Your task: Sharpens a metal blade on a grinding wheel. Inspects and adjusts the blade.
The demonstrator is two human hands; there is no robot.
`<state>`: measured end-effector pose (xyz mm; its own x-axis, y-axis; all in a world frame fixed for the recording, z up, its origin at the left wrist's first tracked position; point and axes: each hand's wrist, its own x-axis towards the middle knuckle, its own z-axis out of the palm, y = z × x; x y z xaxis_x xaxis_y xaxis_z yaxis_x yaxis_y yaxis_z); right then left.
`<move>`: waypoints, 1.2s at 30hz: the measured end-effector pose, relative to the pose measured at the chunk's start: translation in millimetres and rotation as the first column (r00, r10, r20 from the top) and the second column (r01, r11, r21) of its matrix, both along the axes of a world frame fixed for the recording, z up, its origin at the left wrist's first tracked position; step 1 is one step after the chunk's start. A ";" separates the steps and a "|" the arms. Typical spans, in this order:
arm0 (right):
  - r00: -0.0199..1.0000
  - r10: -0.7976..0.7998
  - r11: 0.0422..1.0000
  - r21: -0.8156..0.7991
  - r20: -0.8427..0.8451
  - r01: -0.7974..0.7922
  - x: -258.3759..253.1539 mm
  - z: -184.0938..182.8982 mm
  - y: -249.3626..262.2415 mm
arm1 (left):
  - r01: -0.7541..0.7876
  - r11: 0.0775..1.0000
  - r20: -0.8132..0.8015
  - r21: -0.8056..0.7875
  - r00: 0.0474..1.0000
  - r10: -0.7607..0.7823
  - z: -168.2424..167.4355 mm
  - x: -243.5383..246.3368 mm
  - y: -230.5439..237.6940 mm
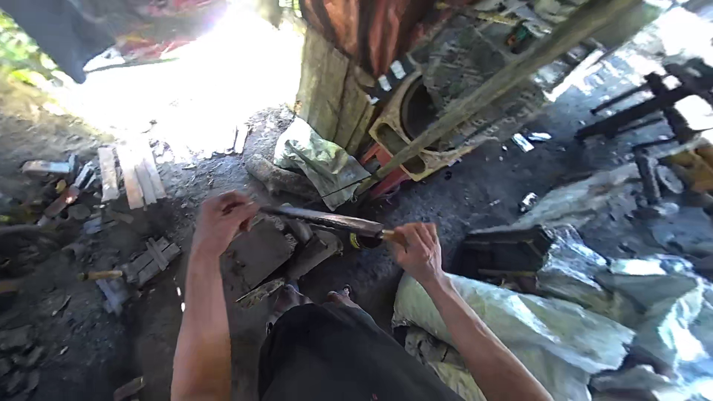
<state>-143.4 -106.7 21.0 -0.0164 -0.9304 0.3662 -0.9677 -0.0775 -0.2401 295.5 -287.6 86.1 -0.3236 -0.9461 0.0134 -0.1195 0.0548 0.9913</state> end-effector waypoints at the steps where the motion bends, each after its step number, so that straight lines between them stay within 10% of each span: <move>1: 0.996 -0.092 0.989 -0.117 -0.010 0.090 -3.6 6.8 -3.2 | 0.033 0.998 -0.105 -0.045 0.994 -0.038 1.7 0.4 9.6; 11: 0.957 -0.266 0.707 -0.651 0.118 0.276 -47.1 54.6 -11.5 | 0.155 0.914 -0.285 -0.374 0.919 -0.272 30.9 -32.6 67.2; 25: 0.909 -0.354 0.418 -0.832 0.219 0.364 -96.4 96.9 4.3 | 0.151 0.921 -0.442 -0.358 0.842 -0.310 45.8 -94.5 109.1; 36: 0.930 -0.273 0.374 -0.863 0.247 0.339 -95.5 102.0 4.6 | 0.098 0.920 -0.475 -0.380 0.833 -0.285 32.4 -93.8 105.0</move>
<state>-238.9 -102.1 123.0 -0.2782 -0.0190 0.9603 -0.9604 0.0220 -0.2778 201.7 -182.7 118.5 -0.3545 -0.7744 0.5240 0.4463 0.3524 0.8226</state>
